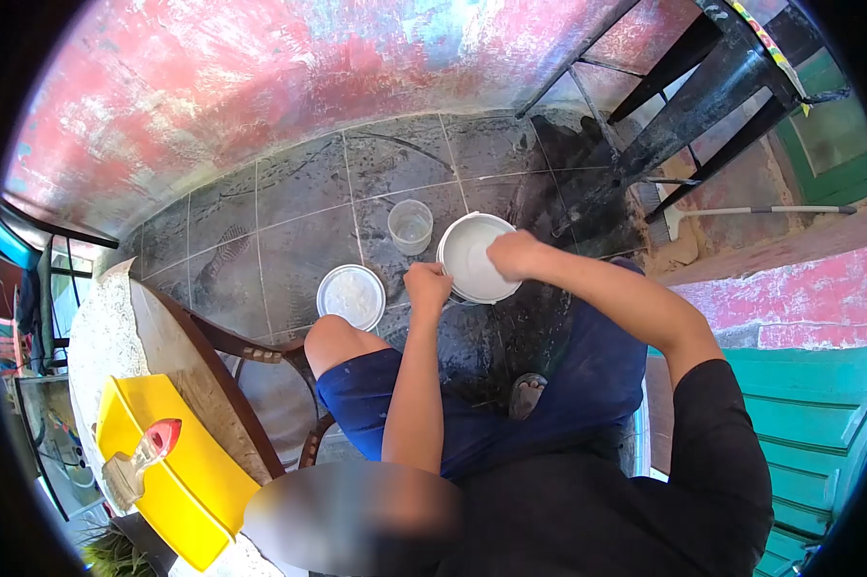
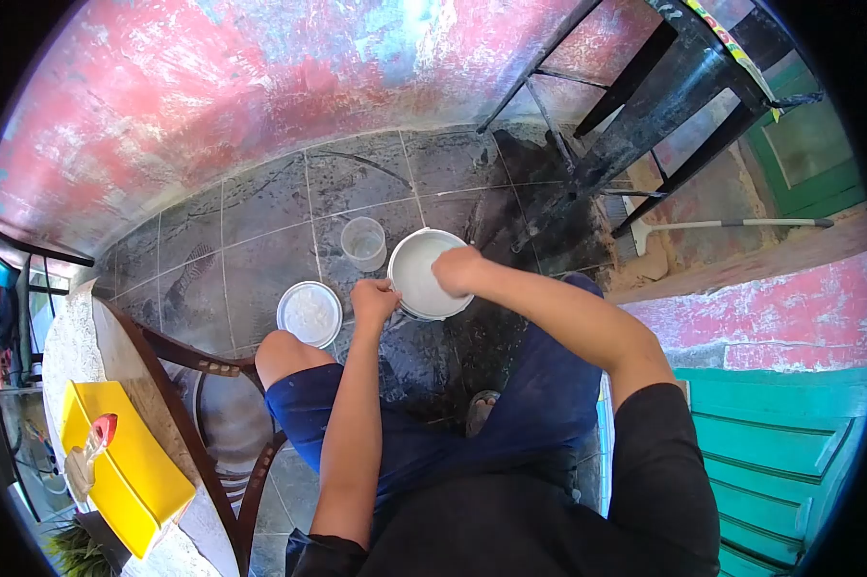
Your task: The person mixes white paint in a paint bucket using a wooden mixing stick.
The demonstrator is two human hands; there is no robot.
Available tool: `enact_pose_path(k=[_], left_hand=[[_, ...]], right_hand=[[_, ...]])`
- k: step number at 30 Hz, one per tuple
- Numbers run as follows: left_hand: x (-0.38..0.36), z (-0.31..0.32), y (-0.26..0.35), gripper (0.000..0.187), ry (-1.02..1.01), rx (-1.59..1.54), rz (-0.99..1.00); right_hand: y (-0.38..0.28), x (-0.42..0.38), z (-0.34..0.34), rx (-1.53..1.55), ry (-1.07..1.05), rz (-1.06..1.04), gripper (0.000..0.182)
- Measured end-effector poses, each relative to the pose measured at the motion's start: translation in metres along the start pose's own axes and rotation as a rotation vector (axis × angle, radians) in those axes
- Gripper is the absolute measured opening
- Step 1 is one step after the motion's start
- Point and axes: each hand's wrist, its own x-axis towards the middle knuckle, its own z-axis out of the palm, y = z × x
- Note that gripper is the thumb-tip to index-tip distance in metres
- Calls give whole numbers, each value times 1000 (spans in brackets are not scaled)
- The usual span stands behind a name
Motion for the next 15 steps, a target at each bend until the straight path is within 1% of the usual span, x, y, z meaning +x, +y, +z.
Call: enact_pose_path(k=[1, 2, 4, 5, 7, 8, 10, 11, 13, 14, 15], left_hand=[[1, 1, -1, 14, 2, -51, -37], [2, 1, -2, 14, 8, -50, -33], [4, 1, -3, 14, -25, -60, -48], [5, 1, -4, 14, -21, -57, -46], [5, 2, -3, 13, -46, -41, -73], [3, -1, 3, 13, -47, -40, -73], [-3, -4, 6, 12, 8, -7, 14], [-4, -4, 6, 12, 6, -8, 12], [-4, -4, 8, 12, 19, 33, 44], [-4, -5, 10, 12, 22, 31, 47], [-5, -6, 12, 13, 27, 45, 44]], right_hand=[[-4, -3, 1, 33, -38, -76, 17], [-9, -1, -1, 31, -31, -77, 17], [-18, 11, -2, 131, 83, -86, 17], [-15, 16, -2, 132, 87, -88, 17], [1, 27, -5, 116, 265, -35, 17], [10, 31, -4, 117, 265, -35, 17], [24, 29, -2, 15, 224, 61, 18], [24, 24, 0, 15, 221, 61, 18], [16, 9, 5, -16, 10, 34, 19], [6, 5, 8, 10, -31, 3, 20], [-1, 6, 8, 7, -26, 5, 20]])
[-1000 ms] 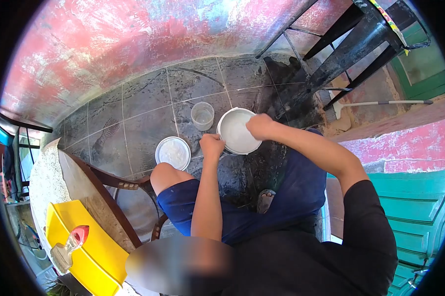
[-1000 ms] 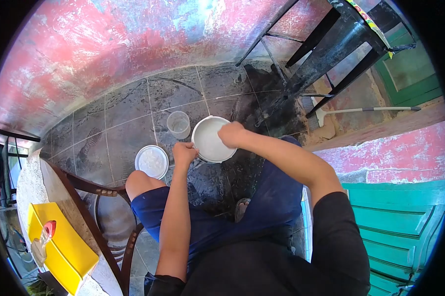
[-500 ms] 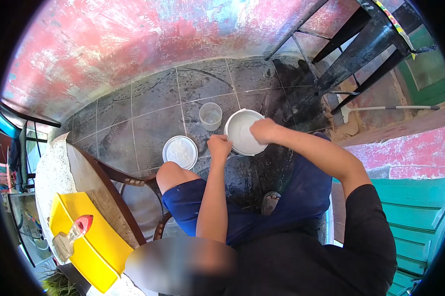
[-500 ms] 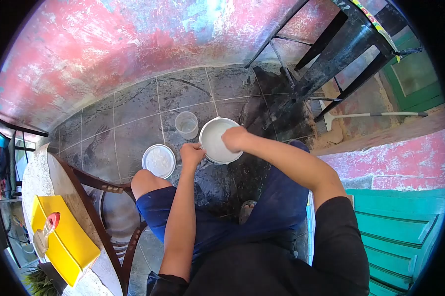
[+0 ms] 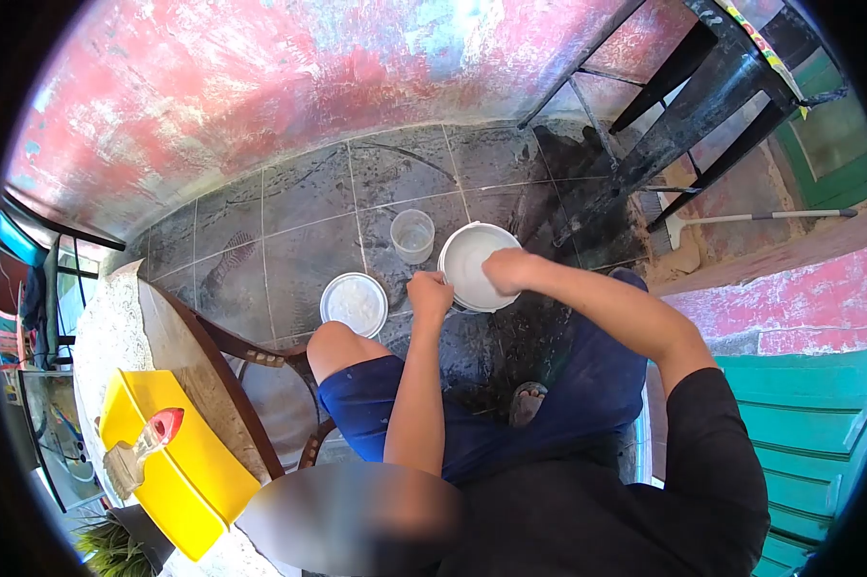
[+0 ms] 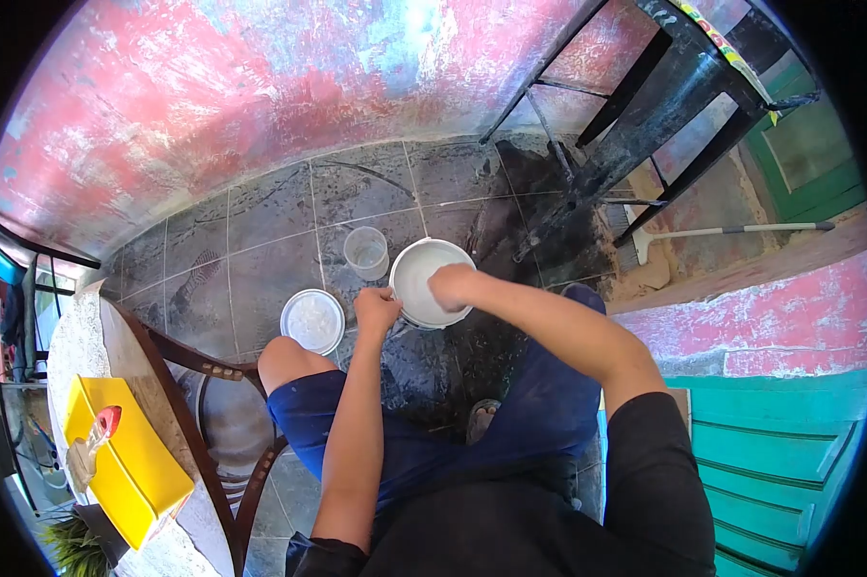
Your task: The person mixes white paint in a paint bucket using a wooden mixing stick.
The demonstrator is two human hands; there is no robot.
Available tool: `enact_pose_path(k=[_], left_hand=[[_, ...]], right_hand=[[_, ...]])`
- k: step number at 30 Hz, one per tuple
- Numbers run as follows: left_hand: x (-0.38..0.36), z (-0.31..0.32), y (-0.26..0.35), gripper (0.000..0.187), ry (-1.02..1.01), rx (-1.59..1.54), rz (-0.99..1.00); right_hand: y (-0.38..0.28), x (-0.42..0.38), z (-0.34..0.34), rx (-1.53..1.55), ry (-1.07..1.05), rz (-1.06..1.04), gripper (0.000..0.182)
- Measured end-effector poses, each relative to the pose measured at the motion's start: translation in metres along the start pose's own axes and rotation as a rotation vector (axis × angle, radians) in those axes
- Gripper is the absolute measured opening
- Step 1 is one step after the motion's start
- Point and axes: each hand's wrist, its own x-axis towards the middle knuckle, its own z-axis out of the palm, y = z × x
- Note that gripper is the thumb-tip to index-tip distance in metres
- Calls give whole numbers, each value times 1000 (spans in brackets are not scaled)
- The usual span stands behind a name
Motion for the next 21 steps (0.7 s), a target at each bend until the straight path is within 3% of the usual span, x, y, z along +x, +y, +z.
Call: enact_pose_path(k=[2, 7, 10, 13, 15, 19, 21], left_hand=[[1, 2, -2, 13, 9, 14, 4], [1, -3, 4, 10, -17, 43, -6], [4, 7, -9, 13, 44, 74, 33], [1, -2, -2, 15, -25, 2, 17], [1, 2, -7, 17, -11, -15, 24], [5, 9, -18, 21, -18, -19, 21], [3, 5, -11, 22, 11, 12, 28]], right_hand=[[-11, 6, -3, 132, -47, -54, 20], [16, 19, -8, 90, 363, 32, 16], [30, 13, 6, -47, 320, 27, 14], [10, 0, 17, -32, -3, 21, 19], [-9, -2, 8, 25, -85, -66, 25], [-15, 15, -15, 177, 105, -12, 23], [4, 27, -6, 113, 245, -16, 23]])
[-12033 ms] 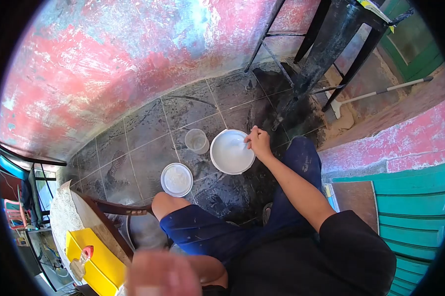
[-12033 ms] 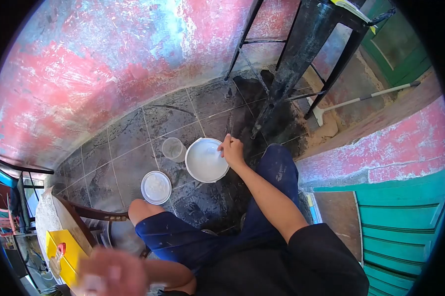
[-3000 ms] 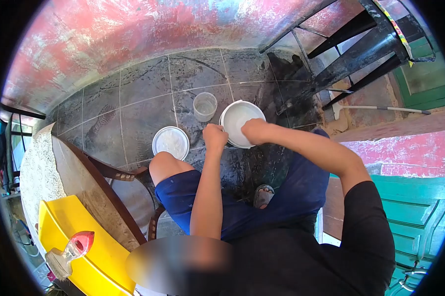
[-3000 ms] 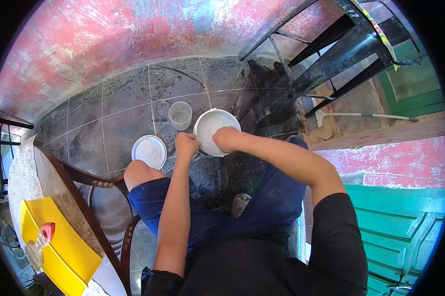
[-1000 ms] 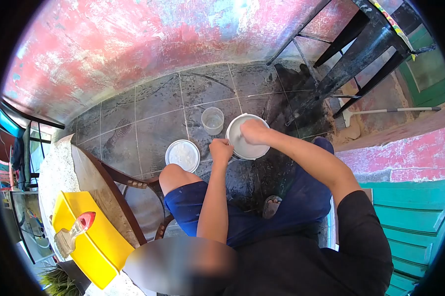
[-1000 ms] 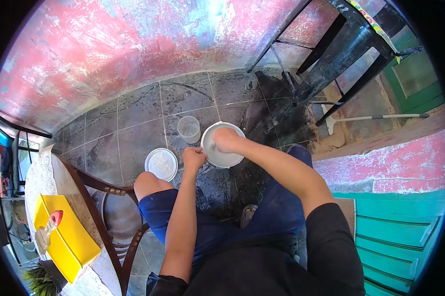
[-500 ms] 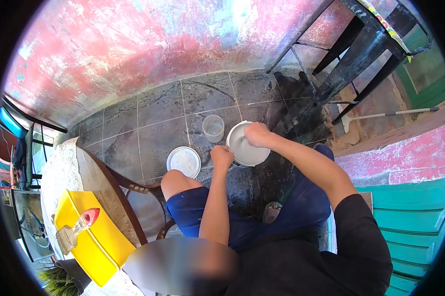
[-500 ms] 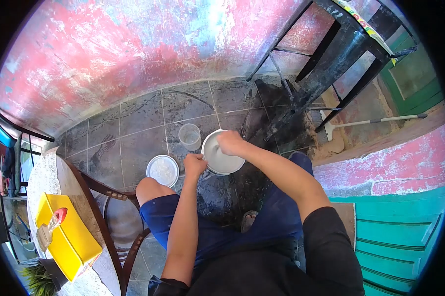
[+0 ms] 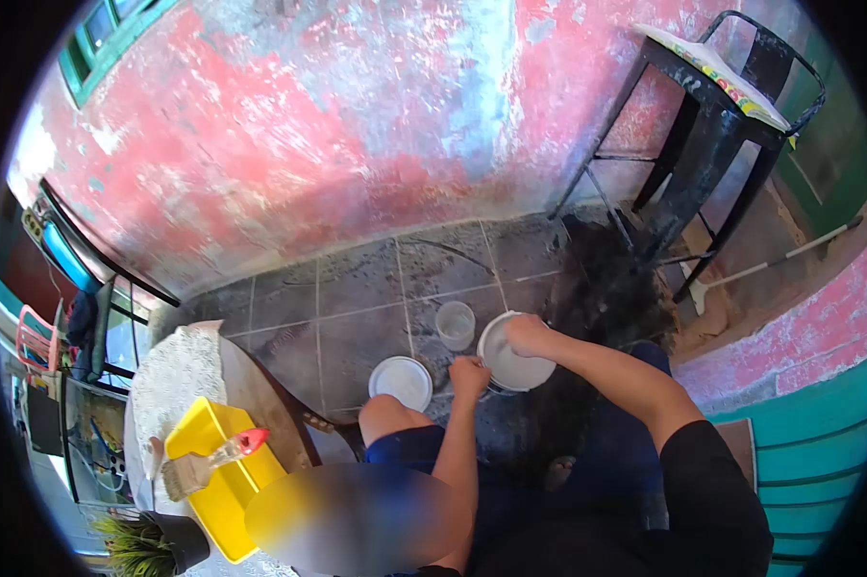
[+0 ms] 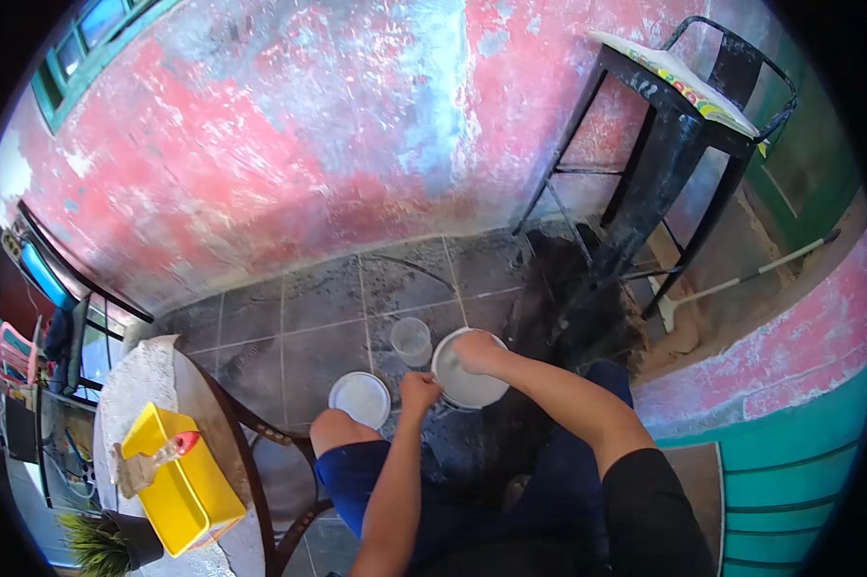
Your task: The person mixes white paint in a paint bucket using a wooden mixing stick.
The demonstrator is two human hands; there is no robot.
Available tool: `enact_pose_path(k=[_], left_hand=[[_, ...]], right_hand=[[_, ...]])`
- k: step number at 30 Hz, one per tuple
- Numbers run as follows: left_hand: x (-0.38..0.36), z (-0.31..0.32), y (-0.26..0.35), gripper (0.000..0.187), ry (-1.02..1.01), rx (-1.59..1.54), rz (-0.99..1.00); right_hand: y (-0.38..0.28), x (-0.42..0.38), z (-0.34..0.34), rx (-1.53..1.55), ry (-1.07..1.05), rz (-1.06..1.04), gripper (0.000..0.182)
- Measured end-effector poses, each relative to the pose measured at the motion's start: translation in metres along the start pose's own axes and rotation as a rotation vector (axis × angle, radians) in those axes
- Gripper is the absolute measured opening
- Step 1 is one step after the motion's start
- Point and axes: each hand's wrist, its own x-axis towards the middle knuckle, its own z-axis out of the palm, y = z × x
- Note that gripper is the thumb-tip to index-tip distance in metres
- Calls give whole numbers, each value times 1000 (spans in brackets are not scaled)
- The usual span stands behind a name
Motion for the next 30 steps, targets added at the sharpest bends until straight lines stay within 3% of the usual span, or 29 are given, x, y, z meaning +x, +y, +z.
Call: enact_pose_path(k=[2, 4, 5, 7, 11, 14, 18, 20, 23, 27, 30], left_hand=[[-3, 0, 1, 23, 18, 13, 19], [-5, -2, 0, 23, -4, 13, 8], [-4, -1, -1, 23, -36, 6, 0], [-3, 3, -4, 24, -11, -46, -16], [-3, 5, -5, 27, 5, -24, -14], [1, 15, -13, 26, 51, -6, -38], [1, 16, -15, 23, 28, 14, -30], [0, 14, -14, 18, 67, 0, 26], [-1, 8, -7, 20, -8, 11, 1], [0, 6, -6, 19, -35, -21, -27], [-7, 5, 0, 19, 54, -15, 36]], right_hand=[[8, 1, 8, -57, 118, -18, 23], [5, -6, 15, -134, -126, 98, 24], [-2, -10, 13, -139, -119, 93, 24], [-18, -22, 13, -138, -377, -63, 23], [-25, -10, 3, -36, -275, -41, 20], [4, -3, 3, -35, 72, -23, 18], [19, -13, 18, -98, 9, 39, 18], [6, -26, 22, -92, -225, -11, 19], [-33, -27, 3, -36, -291, -78, 21], [-12, 2, 17, -30, -85, -24, 22], [14, -5, 19, -37, 87, 39, 24]])
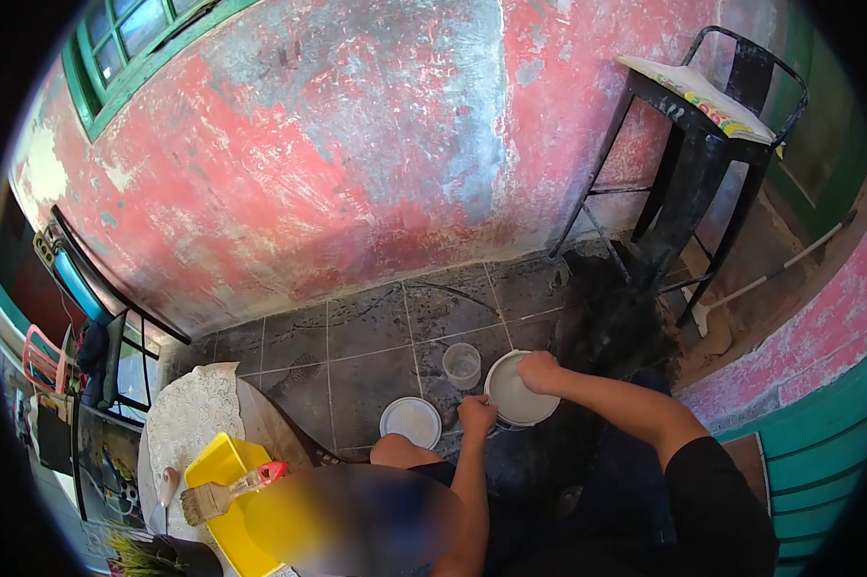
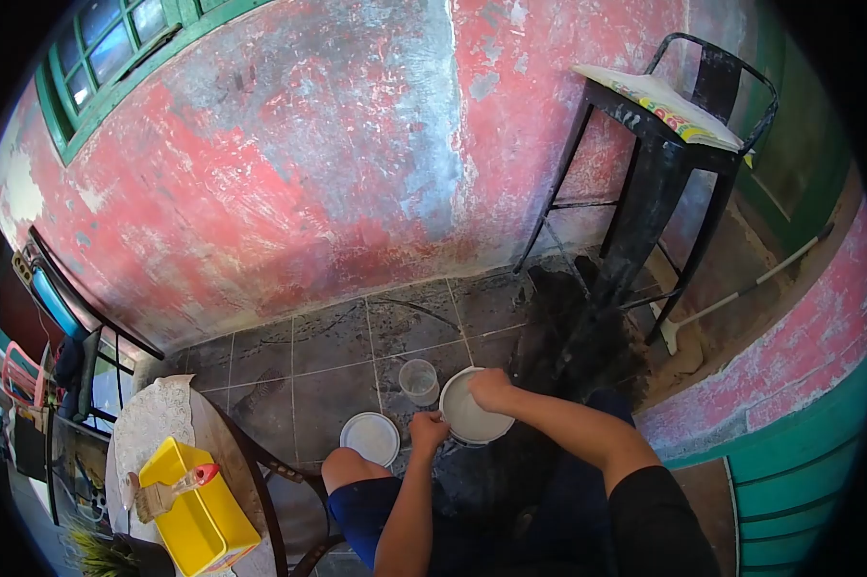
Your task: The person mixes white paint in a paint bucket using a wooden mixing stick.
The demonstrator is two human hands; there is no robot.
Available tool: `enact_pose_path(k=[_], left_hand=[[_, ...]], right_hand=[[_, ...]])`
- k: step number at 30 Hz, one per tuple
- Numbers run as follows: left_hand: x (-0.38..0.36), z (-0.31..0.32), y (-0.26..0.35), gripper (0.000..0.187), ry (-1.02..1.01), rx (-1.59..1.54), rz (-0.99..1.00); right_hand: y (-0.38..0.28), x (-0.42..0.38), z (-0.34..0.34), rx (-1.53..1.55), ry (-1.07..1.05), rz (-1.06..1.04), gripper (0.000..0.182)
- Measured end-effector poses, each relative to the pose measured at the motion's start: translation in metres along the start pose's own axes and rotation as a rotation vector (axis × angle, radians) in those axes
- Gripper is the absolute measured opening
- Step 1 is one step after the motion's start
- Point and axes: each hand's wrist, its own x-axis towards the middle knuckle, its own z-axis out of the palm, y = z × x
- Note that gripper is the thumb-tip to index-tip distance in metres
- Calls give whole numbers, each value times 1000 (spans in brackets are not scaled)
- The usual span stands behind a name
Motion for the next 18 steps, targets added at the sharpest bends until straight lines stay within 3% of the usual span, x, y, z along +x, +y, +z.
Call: enact_pose_path(k=[3, 5, 9, 14, 18], left_hand=[[3, -1, -2, 18, -44, 5, -36], [3, -2, -1, 17, -58, -44, -81], [8, 5, -11, 16, -75, -108, -127], [7, 7, -11, 14, -30, 65, -33], [5, 6, -8, 13, -26, -18, -67]], right_hand=[[-2, -20, -10, -33, -129, 74, 24], [-21, -29, -17, -8, -378, 9, 24], [-32, -14, -15, 83, -308, 20, 23], [15, 3, 9, -6, 23, 44, 22], [-2, -24, -2, -60, -174, 26, 21]])
